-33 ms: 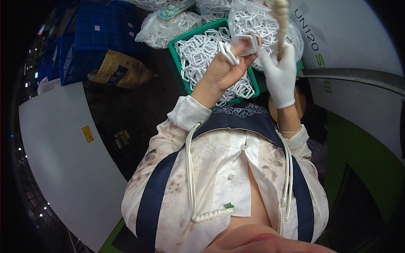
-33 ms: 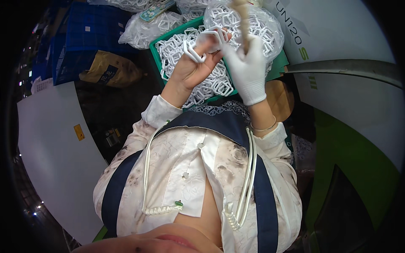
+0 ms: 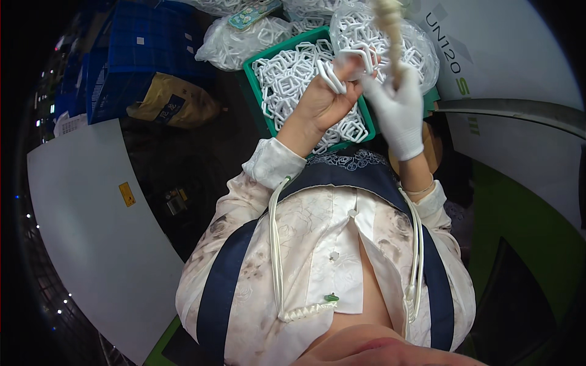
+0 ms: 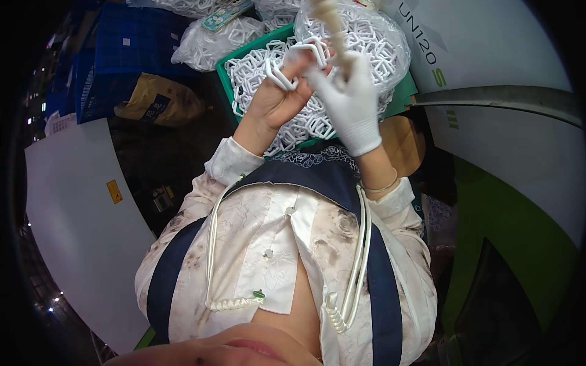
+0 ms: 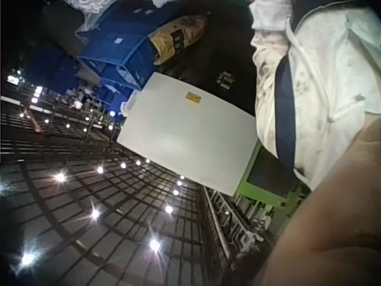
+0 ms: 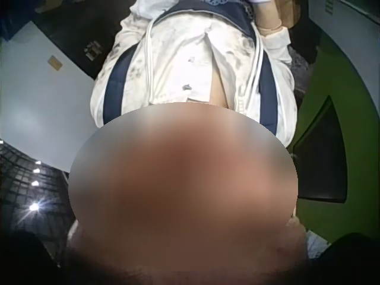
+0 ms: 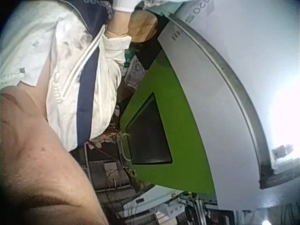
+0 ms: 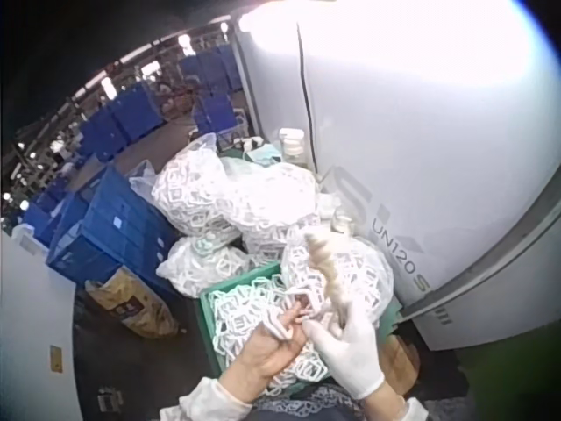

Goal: Sorting white plastic rings from a bin and placing them onto a wooden spindle.

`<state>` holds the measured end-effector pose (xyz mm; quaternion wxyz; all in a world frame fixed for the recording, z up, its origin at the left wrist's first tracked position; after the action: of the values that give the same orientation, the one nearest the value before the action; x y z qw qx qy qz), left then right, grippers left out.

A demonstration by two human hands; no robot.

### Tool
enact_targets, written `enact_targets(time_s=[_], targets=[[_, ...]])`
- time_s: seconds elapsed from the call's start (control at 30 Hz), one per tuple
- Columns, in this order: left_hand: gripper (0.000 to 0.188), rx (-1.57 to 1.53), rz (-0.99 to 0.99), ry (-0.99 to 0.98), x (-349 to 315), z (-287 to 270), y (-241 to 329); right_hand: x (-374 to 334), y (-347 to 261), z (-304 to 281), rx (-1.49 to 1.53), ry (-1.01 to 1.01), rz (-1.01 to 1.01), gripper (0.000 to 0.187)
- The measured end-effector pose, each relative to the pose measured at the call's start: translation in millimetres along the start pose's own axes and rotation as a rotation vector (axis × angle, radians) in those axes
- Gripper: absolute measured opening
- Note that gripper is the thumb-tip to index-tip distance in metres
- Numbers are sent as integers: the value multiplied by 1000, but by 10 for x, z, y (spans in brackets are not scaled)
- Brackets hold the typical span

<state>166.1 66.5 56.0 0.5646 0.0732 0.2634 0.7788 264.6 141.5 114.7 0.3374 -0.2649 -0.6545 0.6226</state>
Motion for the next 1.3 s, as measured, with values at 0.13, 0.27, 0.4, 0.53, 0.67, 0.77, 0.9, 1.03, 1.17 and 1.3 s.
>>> enact_targets(time_s=[0.13, 0.27, 0.4, 0.53, 0.67, 0.77, 0.9, 1.03, 1.17, 1.3], targets=[[36, -44, -23, -58, 11, -96, -49, -32, 27, 107, 49, -43, -10, 30], [34, -34, 35, 13, -41, -29, 103, 27, 89, -182, -104, -10, 65, 18], [35, -91, 29, -8, -24, -141, 106, -198, 237, -39, -154, -243, 19, 25], [34, -2, 15, 12, -39, 57, 239, -29, 451, -479, -204, -11, 152, 26], [42, 405, 540, -36, 29, 304, 947, 18, 324, -961, -200, 162, 64, 26], [36, 695, 836, 238, -45, 870, 1129, -8, 255, -1171, -72, 318, 143, 27], [58, 1923, 1055, 99, 511, 352, 660, -49, 271, -1138, -69, 302, 118, 27], [68, 2140, 877, 296, 454, -178, 192, -196, 374, -1279, -173, 319, 151, 28], [56, 2022, 800, 411, 122, -534, 459, -311, 587, -1559, -139, 365, 281, 28], [23, 2134, 394, 193, -31, -792, 177, -232, 573, -1502, -178, 332, 270, 27]])
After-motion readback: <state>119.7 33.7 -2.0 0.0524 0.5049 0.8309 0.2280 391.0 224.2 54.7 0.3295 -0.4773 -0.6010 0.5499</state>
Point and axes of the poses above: each hand's wrist, its own x-axis towards the middle knuckle, its own z-axis out of the palm, y = z × x, the point moved 6 cm from there along x, towards the middle knuckle, and after that the axes turned 12 degrees about x, right-handed, at the moved point
